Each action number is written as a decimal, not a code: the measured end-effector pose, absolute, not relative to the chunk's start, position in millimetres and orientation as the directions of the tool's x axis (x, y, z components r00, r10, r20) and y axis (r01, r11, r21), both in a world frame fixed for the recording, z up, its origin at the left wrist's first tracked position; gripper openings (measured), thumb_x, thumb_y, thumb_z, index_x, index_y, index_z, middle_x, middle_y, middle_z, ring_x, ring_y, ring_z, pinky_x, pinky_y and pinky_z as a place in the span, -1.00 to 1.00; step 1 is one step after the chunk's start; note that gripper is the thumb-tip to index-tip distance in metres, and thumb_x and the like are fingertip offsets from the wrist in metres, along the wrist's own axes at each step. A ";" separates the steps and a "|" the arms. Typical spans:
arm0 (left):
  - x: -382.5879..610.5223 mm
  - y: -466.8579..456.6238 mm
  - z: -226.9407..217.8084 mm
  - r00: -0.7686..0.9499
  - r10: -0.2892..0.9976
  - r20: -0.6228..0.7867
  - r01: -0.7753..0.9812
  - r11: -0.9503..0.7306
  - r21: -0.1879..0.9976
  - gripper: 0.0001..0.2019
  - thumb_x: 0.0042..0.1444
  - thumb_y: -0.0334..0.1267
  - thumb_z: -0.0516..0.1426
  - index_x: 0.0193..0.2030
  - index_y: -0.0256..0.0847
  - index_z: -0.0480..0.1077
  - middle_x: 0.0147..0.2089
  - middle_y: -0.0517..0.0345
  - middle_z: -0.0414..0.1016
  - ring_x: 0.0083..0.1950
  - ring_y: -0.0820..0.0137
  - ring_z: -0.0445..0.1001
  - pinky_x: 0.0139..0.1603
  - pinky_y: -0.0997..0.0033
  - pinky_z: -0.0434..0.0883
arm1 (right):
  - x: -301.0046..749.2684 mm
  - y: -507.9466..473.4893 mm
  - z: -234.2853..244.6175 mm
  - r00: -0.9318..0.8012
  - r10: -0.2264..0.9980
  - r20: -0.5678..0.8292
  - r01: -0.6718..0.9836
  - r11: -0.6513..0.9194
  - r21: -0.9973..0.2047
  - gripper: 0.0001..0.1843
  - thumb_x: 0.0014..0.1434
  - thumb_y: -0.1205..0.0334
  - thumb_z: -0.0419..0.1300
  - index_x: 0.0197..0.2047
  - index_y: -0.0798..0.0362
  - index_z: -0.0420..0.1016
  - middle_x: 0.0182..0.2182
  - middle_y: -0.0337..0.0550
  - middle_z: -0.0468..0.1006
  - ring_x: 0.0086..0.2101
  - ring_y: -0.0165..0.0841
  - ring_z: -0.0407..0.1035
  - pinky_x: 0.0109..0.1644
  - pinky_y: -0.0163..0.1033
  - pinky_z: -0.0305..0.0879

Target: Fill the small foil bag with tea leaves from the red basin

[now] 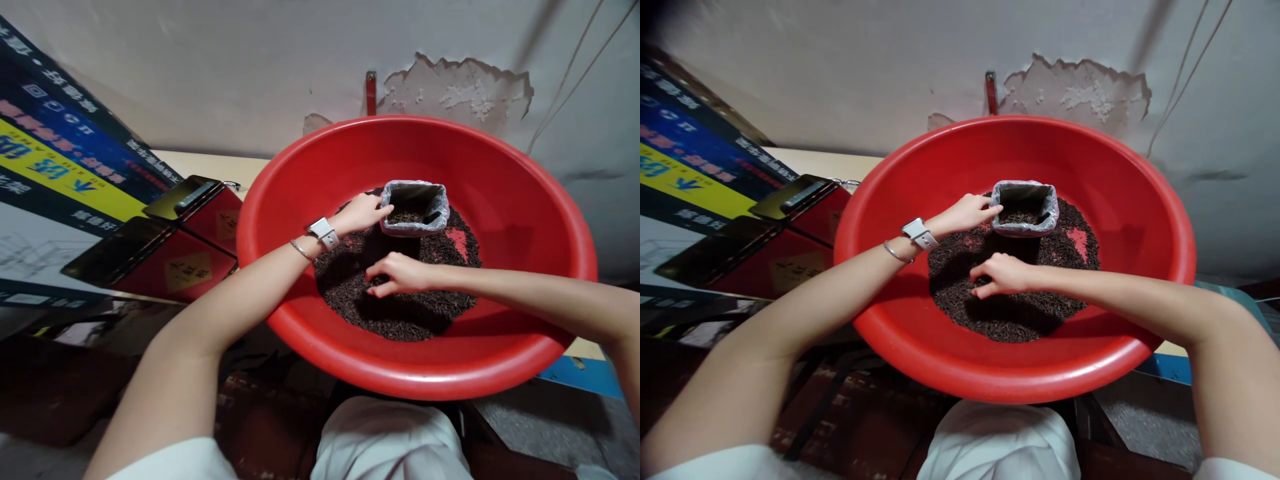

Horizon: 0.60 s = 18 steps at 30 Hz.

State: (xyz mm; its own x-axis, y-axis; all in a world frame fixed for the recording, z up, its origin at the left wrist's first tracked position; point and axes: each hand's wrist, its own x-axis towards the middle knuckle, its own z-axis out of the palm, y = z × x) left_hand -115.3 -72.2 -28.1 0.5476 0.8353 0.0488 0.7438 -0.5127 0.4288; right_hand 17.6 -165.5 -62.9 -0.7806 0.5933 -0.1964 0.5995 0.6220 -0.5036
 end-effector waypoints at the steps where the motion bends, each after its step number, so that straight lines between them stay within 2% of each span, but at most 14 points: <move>1: -115.4 -71.8 -28.6 0.558 0.828 0.045 0.724 -0.513 0.460 -0.63 0.31 -0.12 -0.02 -0.42 -0.28 0.42 -0.43 0.08 0.47 -0.43 0.43 0.34 -0.35 0.43 0.20 | 20.4 -160.2 -51.8 -0.783 0.607 -0.141 0.581 0.631 -0.514 -0.71 0.22 0.11 0.21 -0.10 0.11 0.59 -0.36 -0.12 0.59 -0.37 -0.34 0.43 -0.25 -0.30 0.20; 5: -115.3 -68.5 -32.6 0.565 0.825 0.032 0.692 -0.494 0.527 -0.62 0.31 -0.11 -0.04 -0.35 -0.30 0.45 -0.33 0.02 0.54 -0.34 0.38 0.43 -0.29 0.42 0.27 | 43.2 -135.7 -11.6 -0.705 0.701 0.110 0.571 0.653 -0.498 -0.73 0.20 0.13 0.19 -0.17 0.13 0.58 -0.34 -0.12 0.56 -0.33 -0.35 0.38 -0.17 -0.26 0.19; 9: -114.3 -66.3 -34.6 0.549 0.836 0.026 0.713 -0.484 0.506 -0.63 0.31 -0.14 -0.05 -0.28 -0.31 0.48 -0.26 -0.02 0.57 -0.25 0.33 0.48 -0.23 0.41 0.29 | 68.5 -111.6 -0.8 -0.467 0.831 0.302 0.707 0.556 -0.438 -0.72 0.22 0.09 0.16 -0.12 0.08 0.54 -0.22 -0.09 0.54 -0.19 -0.26 0.37 -0.03 -0.17 0.20; 11: -113.9 -66.6 -34.0 0.547 0.837 0.022 0.722 -0.485 0.494 -0.64 0.31 -0.13 -0.05 -0.24 -0.32 0.49 -0.25 -0.03 0.57 -0.23 0.31 0.48 -0.22 0.40 0.30 | 75.0 -102.9 -6.7 -0.385 0.855 0.348 0.754 0.509 -0.416 -0.69 0.24 0.07 0.15 -0.03 0.04 0.49 -0.13 -0.05 0.52 -0.11 -0.21 0.36 0.03 -0.11 0.21; 14: -113.7 -67.9 -32.8 0.540 0.841 0.028 0.734 -0.487 0.473 -0.63 0.31 -0.12 -0.05 -0.20 -0.32 0.49 -0.22 -0.05 0.57 -0.22 0.29 0.49 -0.21 0.39 0.30 | 77.9 -95.6 -16.8 -0.400 0.845 0.356 0.758 0.523 -0.389 -0.65 0.28 0.05 0.11 0.06 0.02 0.41 -0.05 -0.01 0.49 -0.03 -0.17 0.34 0.10 -0.04 0.21; 18: -114.4 -69.0 -31.9 0.542 0.840 0.030 0.745 -0.497 0.446 -0.63 0.32 -0.11 -0.06 -0.21 -0.31 0.49 -0.21 -0.06 0.56 -0.23 0.28 0.47 -0.23 0.38 0.27 | 78.4 -96.6 -14.4 -0.431 0.807 0.404 0.722 0.577 -0.382 -0.66 0.37 0.06 -0.05 -0.03 0.07 0.44 -0.10 -0.01 0.52 -0.08 -0.22 0.37 0.05 -0.08 0.24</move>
